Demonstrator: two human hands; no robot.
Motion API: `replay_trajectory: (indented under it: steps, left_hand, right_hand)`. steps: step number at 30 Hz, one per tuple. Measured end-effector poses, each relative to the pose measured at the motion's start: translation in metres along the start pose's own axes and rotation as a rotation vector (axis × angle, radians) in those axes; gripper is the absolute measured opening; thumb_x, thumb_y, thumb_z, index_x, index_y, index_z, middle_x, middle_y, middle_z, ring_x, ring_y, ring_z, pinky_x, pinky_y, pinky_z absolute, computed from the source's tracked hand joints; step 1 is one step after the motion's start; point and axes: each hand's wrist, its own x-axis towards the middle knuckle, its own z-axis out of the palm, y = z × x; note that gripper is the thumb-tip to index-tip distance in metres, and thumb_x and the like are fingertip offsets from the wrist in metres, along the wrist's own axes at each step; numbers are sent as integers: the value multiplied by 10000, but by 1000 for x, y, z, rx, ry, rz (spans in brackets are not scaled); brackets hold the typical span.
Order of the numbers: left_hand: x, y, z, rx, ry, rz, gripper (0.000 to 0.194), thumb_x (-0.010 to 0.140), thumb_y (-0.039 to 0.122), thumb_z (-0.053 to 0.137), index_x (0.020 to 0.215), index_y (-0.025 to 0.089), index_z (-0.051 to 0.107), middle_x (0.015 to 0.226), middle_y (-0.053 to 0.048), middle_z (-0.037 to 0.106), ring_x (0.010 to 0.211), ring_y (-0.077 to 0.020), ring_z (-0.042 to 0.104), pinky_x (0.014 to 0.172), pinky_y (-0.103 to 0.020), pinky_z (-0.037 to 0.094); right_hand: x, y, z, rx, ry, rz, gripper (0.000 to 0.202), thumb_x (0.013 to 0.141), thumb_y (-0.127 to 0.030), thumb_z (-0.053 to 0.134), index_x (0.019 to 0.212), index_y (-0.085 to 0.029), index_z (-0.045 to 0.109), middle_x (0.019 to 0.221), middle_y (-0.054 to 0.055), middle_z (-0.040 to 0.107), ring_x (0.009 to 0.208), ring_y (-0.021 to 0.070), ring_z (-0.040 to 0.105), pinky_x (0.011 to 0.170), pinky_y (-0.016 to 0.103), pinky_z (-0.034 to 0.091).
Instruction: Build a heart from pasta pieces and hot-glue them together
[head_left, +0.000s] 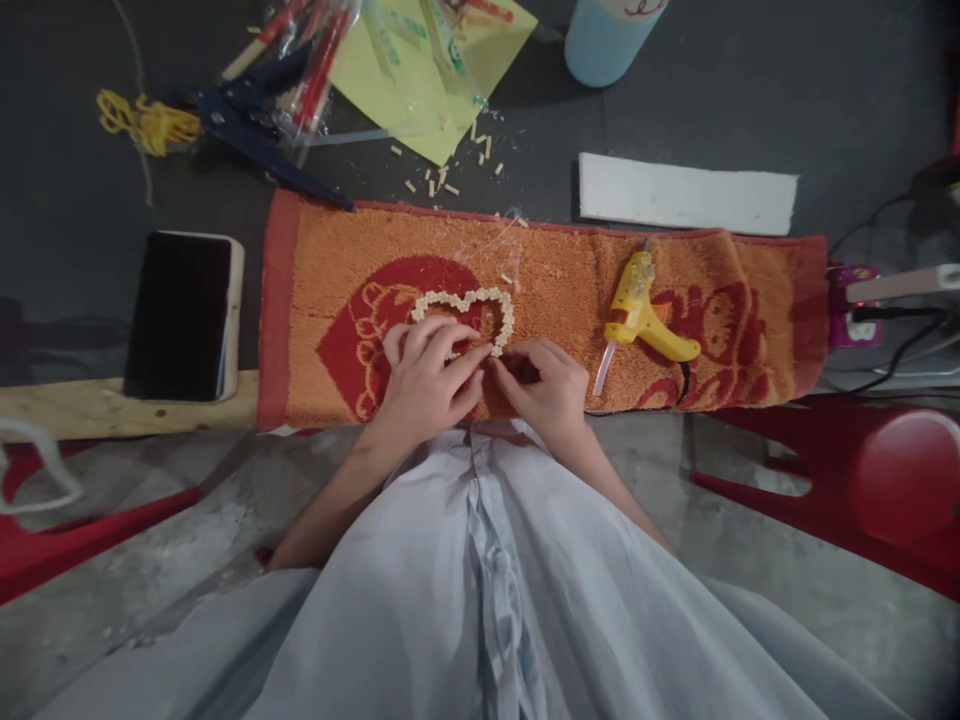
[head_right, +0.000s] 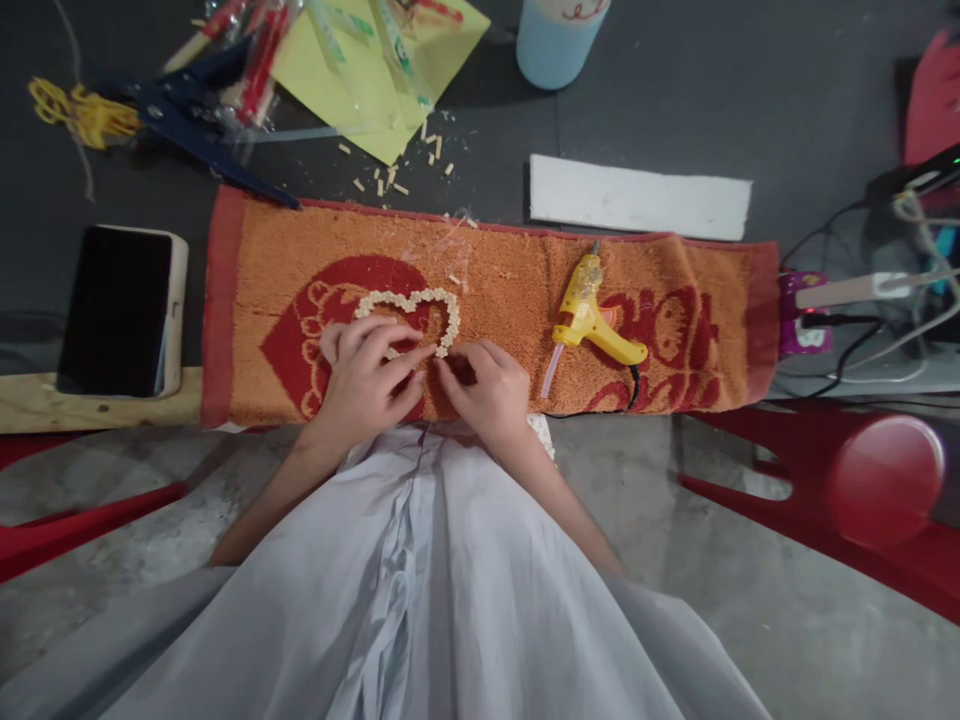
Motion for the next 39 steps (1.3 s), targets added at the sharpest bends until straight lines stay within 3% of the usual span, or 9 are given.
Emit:
replay_trajectory:
  steps: [11,20,28,32,39]
  left_hand:
    - [1,1,0,40,26,28,259,956,254,546,1157,236,708,1201,-73,699,1203,-280,530,1002,-494,336]
    - [0,2,-1,-47,-25,-50,304,920,237,575,1186,274,716,1224,-81,688,1238,-307,516,1031,-538,332]
    - [-13,-5,-8,-12,216,-228,312,863,116,536,998,298,750,1040,-23,730,1114,-241,595,1006,-472,368]
    - [-23,-15,-11,47,313,-208,308,867,94,520,877,283,763,889,-30,710,1012,-228,611,944,-455,379]
    - [-28,-19,-11,13,248,-141,344,869,97,547,932,344,778,909,-24,712,1013,-234,588,928,-472,362]
  right_hand:
    - [1,-1,0,-11,20,-29,94,891,-282,681,834,-207,685,721,4,704,630,142,646,581,257,487]
    - [0,1,1,3,15,-12,77,881,-273,676,841,-208,682,726,10,703,635,144,641,587,259,482]
    - [-1,-2,2,-1,30,11,95,891,-286,648,827,-218,665,721,7,705,639,142,640,596,256,487]
    - [0,-3,2,-3,8,41,109,889,-296,638,813,-222,661,698,0,689,602,134,608,577,253,474]
    - [0,-4,2,-6,-9,63,119,890,-311,628,809,-229,654,704,6,690,609,141,607,591,267,486]
